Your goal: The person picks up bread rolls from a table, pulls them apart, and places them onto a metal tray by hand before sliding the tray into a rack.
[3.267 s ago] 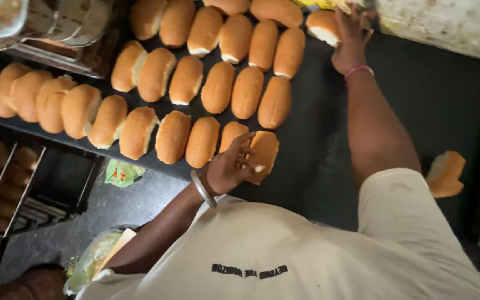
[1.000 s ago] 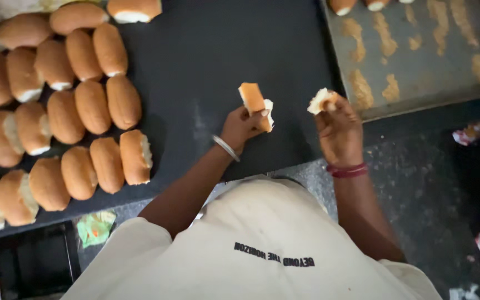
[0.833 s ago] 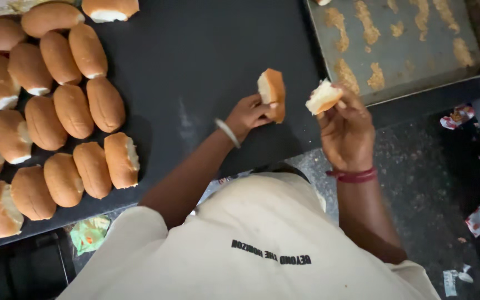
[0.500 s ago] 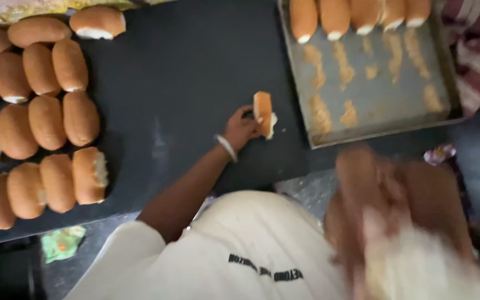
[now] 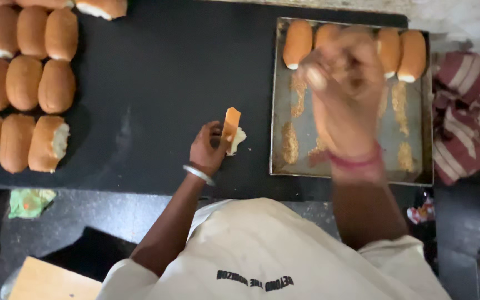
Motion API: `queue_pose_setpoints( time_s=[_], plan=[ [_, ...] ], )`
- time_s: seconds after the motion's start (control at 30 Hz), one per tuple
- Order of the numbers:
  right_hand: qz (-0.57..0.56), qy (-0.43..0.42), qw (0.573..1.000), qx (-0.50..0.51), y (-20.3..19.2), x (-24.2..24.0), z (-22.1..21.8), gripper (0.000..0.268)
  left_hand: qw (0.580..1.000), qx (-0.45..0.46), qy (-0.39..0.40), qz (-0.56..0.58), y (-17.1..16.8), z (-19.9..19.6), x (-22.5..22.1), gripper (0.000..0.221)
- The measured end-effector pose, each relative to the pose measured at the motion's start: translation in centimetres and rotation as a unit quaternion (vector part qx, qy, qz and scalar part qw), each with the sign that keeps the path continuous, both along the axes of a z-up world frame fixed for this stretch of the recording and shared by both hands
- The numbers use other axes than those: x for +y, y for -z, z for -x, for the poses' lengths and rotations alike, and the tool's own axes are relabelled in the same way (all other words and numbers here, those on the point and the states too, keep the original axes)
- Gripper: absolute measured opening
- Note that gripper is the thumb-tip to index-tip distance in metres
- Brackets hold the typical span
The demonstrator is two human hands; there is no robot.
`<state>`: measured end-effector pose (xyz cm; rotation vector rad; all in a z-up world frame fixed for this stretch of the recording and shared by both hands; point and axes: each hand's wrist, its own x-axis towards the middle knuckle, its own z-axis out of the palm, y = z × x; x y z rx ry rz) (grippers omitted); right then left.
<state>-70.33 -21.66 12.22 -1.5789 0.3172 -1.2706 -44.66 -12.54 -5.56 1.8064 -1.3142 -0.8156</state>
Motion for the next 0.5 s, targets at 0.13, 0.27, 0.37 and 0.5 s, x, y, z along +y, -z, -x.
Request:
queue_pose_setpoints(
  time_s=[0.13, 0.27, 0.37, 0.5],
  plan=[
    [-0.023, 0.278, 0.925, 0.257, 12.3, -13.0, -1.1, 0.027, 0.997, 0.047, -0.04, 0.054, -0.2, 0.3, 3.5, 0.058],
    [0.182, 0.391, 0.802, 0.413, 21.7, -19.6, -1.2, 0.088, 0.995, 0.042, -0.075, 0.054, -1.0, 0.3, 6.4, 0.063],
    [0.144, 0.406, 0.744, 0.511, 23.2, -21.2, -2.6, 0.082, 0.99, 0.054, -0.125, 0.031, -1.4, 0.0, 8.5, 0.064],
    [0.034, 0.428, 0.799, 0.421, 22.7, -23.1, -3.1, 0.065, 0.985, 0.08, -0.15, 0.039, -1.7, -1.3, 11.3, 0.062]
  ],
)
